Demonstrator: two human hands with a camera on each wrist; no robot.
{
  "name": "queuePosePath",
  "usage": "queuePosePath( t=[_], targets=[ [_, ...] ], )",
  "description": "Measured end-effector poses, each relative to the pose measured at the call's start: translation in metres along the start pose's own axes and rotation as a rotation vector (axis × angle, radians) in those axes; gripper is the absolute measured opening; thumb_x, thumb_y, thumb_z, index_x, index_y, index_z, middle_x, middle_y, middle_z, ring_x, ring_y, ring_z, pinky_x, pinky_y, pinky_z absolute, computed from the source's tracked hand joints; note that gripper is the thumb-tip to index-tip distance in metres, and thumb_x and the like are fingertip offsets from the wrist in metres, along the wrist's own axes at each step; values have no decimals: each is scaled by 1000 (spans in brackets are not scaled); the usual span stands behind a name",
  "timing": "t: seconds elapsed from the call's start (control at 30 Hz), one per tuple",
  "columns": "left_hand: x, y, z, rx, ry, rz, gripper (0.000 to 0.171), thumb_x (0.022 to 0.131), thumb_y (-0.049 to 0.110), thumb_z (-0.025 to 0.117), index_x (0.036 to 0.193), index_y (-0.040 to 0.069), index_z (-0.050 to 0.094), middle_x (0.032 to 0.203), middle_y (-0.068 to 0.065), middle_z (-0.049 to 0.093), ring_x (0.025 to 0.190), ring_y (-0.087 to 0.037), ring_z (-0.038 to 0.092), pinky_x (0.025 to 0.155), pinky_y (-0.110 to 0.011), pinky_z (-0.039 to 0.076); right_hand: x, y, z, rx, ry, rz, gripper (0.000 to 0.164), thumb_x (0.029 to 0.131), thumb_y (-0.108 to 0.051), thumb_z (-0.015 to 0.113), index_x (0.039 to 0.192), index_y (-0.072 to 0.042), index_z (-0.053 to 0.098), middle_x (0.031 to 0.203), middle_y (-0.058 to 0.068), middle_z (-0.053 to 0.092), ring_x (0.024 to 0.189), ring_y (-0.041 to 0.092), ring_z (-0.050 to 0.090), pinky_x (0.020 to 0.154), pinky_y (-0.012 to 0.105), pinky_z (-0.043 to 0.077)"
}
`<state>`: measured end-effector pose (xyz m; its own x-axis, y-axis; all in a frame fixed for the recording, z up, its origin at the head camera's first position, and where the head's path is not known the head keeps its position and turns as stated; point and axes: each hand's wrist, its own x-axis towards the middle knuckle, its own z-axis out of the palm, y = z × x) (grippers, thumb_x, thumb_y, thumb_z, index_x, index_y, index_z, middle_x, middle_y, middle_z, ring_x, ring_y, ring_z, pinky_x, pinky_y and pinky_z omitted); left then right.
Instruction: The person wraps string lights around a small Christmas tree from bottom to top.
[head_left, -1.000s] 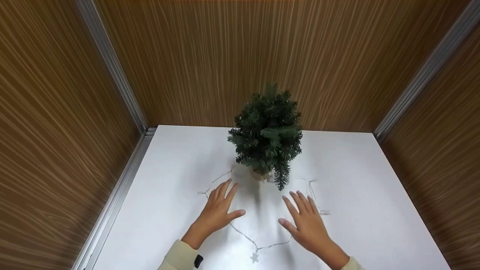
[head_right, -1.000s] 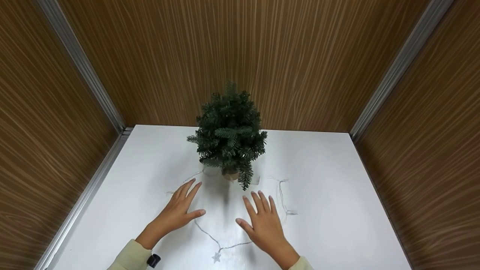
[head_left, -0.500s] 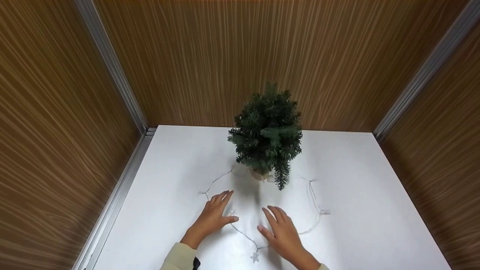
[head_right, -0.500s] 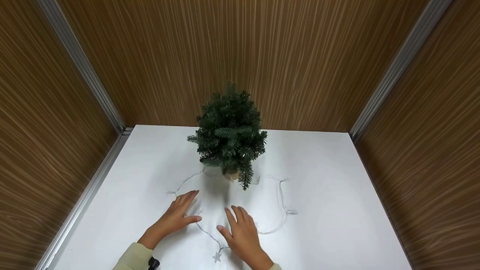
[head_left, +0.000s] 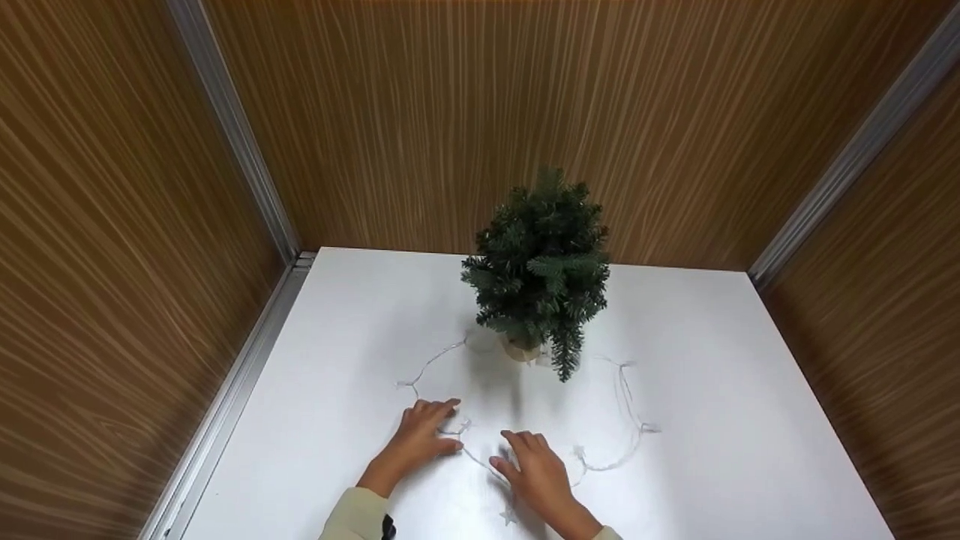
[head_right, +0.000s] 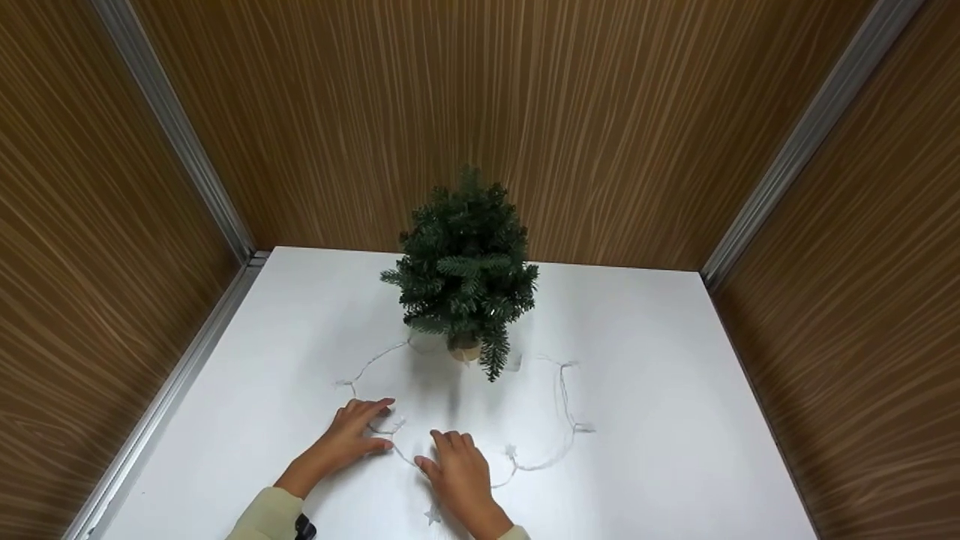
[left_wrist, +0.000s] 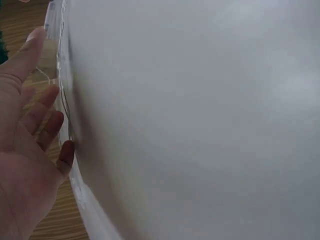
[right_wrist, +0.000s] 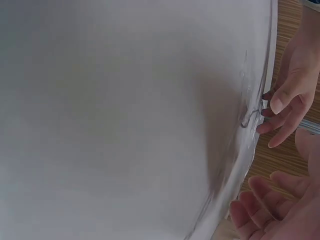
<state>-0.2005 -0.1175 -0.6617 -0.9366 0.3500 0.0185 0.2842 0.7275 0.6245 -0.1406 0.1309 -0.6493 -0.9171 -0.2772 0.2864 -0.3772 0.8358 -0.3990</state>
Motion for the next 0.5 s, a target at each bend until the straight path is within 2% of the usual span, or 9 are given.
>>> queuePosePath(
  t=[0.1, 0.23, 0.37, 0.5],
  targets=[
    [1, -3, 3, 8, 23, 10, 61, 83, 29, 82, 138, 15, 59, 124, -3, 66, 113, -26, 49, 94, -44, 42, 1, -4, 7, 7, -4, 20, 42, 90, -44, 73, 119, -13, 71, 100, -2, 67, 88, 17, 59, 69, 32, 52],
    [2, -6, 6, 54, 59, 61, 39, 85, 23, 80, 121, 13, 68, 113, -3, 67, 108, -26, 50, 92, -44, 42, 0, -7, 12, 11, -29, 63, 37, 85, -40, 79, 112, -15, 73, 95, -4, 68, 84, 15, 58, 66, 30, 51],
    [3, -6, 7, 29, 81, 70, 18, 87, 19, 79, 104, 14, 73, 105, 1, 66, 105, -23, 50, 91, -43, 42, 1, -10, 14, 5, -38, 78, 33, 82, -37, 82, 106, -16, 75, 92, -5, 67, 81, 14, 57, 64, 28, 50],
    [3, -7, 7, 12, 79, 91, 6, 88, 19, 77, 93, 16, 74, 102, 2, 64, 103, -22, 48, 90, -45, 40, 2, -10, 15, 19, -63, 83, 27, 81, -35, 83, 98, -17, 74, 87, -7, 64, 78, 11, 54, 61, 26, 47]
  ],
)
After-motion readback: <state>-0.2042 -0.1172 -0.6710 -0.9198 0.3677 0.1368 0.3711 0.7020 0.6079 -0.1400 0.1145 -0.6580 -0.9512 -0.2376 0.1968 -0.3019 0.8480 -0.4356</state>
